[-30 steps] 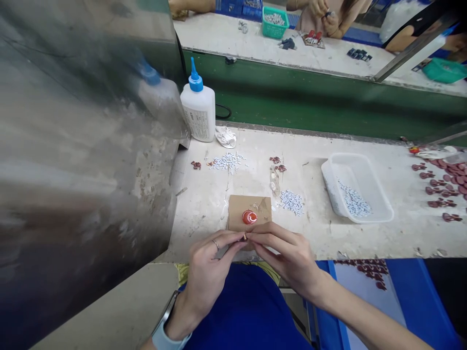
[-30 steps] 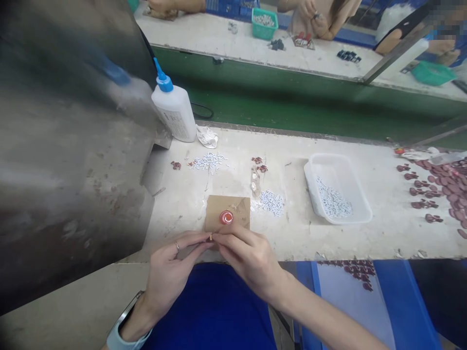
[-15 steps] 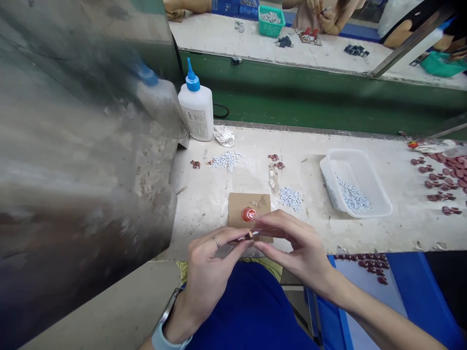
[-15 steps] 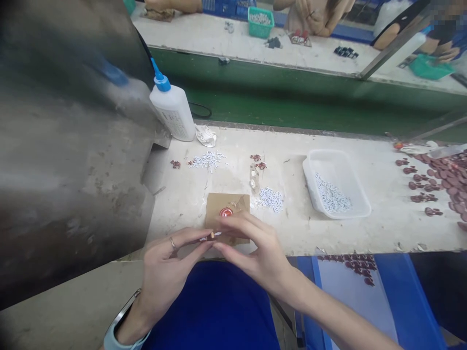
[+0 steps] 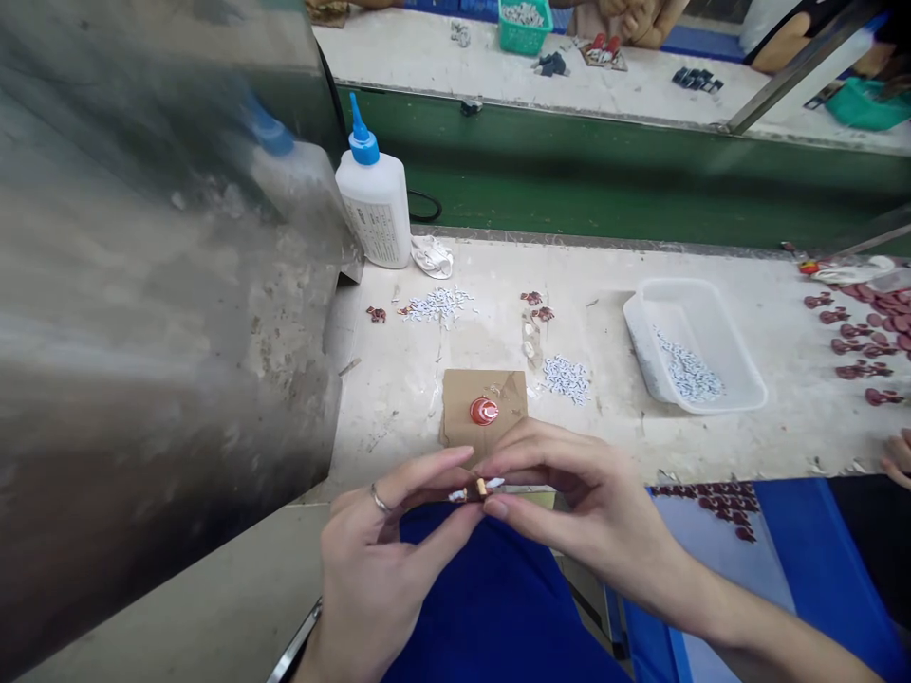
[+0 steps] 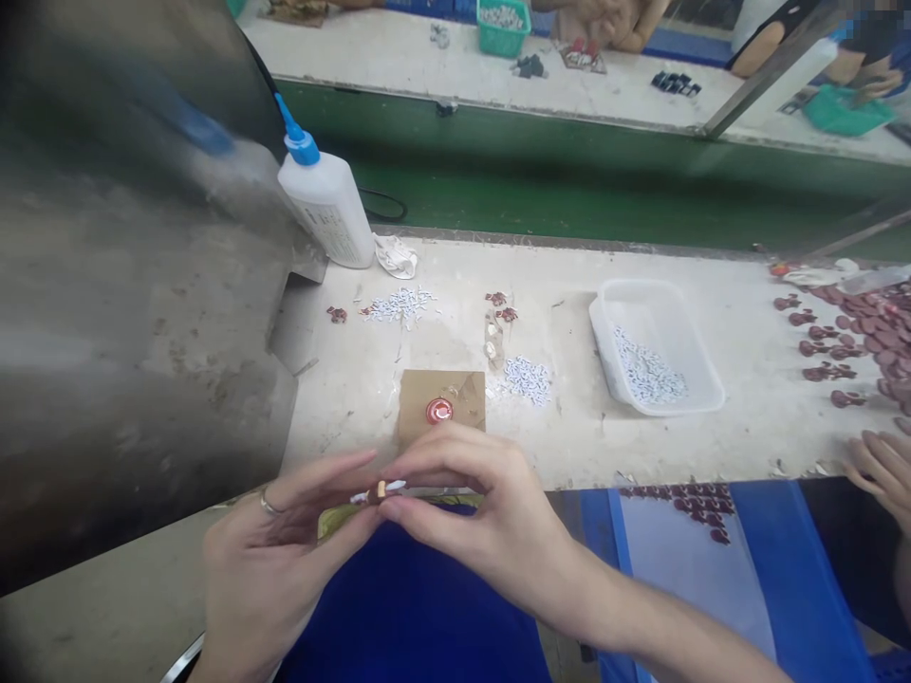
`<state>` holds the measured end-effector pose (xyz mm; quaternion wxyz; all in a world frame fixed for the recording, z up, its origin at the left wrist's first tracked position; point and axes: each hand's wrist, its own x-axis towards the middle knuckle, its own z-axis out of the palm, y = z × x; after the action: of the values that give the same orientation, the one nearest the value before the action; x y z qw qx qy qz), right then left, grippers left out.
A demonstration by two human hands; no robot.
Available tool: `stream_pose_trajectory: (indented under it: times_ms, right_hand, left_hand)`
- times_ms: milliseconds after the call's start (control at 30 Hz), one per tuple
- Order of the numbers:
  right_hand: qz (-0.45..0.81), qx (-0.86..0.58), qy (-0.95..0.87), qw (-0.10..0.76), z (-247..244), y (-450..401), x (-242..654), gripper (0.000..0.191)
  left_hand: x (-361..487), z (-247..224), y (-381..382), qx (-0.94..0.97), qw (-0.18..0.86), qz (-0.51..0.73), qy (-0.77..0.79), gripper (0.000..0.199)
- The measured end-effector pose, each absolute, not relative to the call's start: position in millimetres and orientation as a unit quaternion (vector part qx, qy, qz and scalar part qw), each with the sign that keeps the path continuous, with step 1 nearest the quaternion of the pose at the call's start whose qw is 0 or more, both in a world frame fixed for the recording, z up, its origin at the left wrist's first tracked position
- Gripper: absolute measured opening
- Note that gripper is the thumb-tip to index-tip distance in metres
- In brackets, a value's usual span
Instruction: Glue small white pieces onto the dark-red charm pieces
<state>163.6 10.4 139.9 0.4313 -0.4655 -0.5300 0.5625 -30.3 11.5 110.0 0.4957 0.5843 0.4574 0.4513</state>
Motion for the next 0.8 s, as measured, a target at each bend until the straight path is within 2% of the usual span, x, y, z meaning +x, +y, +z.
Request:
stream_pose_trajectory:
  times_ms: [333,800]
  right_hand:
    - [0.638,-0.448,-0.467,0.417,144,15,156,0.013]
    - [0.648,-0.437,-0.469,0.412,142,16,154,0.016]
  left_hand:
    - [-40,119,6,0.592,0.492,0.436,0.466,0.048]
    - [-44,118,8,0.588,0.495,0.432,0.471,0.046]
